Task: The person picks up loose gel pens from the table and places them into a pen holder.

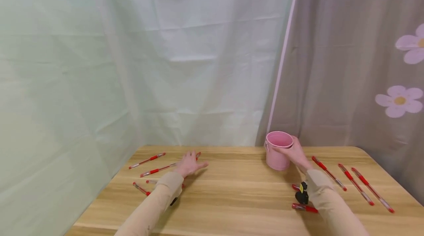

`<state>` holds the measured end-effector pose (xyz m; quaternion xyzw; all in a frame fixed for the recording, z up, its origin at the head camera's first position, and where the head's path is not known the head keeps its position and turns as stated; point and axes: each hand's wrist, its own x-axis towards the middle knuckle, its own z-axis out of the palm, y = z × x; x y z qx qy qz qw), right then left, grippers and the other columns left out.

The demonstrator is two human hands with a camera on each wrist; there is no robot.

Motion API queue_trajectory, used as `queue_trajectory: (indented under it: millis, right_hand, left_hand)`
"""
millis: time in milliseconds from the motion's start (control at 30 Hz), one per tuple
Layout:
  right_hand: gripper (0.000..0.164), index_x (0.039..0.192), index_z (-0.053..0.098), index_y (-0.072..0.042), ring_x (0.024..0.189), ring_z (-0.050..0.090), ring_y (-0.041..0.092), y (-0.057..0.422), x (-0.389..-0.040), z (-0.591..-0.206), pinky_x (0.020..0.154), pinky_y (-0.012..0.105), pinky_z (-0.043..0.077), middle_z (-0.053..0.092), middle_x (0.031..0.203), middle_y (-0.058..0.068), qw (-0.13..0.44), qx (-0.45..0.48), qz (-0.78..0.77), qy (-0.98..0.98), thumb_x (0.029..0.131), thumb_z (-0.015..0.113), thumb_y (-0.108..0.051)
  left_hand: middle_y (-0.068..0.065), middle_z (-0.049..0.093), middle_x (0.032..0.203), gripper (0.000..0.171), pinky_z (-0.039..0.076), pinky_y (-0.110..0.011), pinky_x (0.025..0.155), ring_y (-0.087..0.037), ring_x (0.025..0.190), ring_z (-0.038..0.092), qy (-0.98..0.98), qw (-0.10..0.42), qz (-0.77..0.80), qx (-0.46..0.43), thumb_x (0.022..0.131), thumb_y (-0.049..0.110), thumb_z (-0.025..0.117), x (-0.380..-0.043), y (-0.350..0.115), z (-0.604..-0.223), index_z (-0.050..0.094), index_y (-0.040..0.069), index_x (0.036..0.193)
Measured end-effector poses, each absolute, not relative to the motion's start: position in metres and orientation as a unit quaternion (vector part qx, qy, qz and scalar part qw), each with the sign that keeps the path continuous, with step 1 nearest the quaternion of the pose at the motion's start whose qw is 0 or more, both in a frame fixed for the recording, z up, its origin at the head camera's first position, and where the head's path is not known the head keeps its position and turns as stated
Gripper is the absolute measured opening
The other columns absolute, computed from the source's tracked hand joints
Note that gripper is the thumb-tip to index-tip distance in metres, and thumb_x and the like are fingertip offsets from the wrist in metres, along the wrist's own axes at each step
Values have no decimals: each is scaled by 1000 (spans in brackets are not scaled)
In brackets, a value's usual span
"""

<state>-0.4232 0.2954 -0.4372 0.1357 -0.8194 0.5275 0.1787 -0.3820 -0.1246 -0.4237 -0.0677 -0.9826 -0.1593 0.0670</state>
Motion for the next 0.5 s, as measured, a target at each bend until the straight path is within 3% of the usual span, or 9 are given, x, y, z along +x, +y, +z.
queue_trajectory:
  millis: [67,233,400,500]
  right_hand:
    - [59,113,54,-10,90,57,21,300,-440,-451,71,26,47,60,102,9,190,165,533,-808,69,76,-43]
    - [56,117,50,-6,93,55,22,284,-424,-438,74,29,47,58,106,12,174,176,532,-810,73,76,-30]
    - [74,126,32,7,104,44,35,259,-387,-409,84,45,40,43,117,24,141,128,534,-824,75,74,-27]
    - [80,128,26,10,108,41,40,248,-375,-399,88,47,36,38,120,27,124,114,536,-827,75,74,-27]
  left_hand:
    - [-26,45,114,77,40,-52,81,-41,105,44,-982,68,-163,-66,80,51,60,-381,-125,-423,41,-10,123]
    - [-26,48,107,69,43,-50,79,-41,97,49,-981,84,-161,-64,82,45,62,-379,-128,-423,44,-12,117]
    - [-25,49,103,65,42,-49,79,-41,95,49,-982,95,-149,-65,82,43,62,-381,-129,-426,46,-12,113]
    - [-25,48,102,63,42,-49,80,-41,96,48,-983,95,-147,-63,83,42,62,-383,-128,-427,46,-12,111]
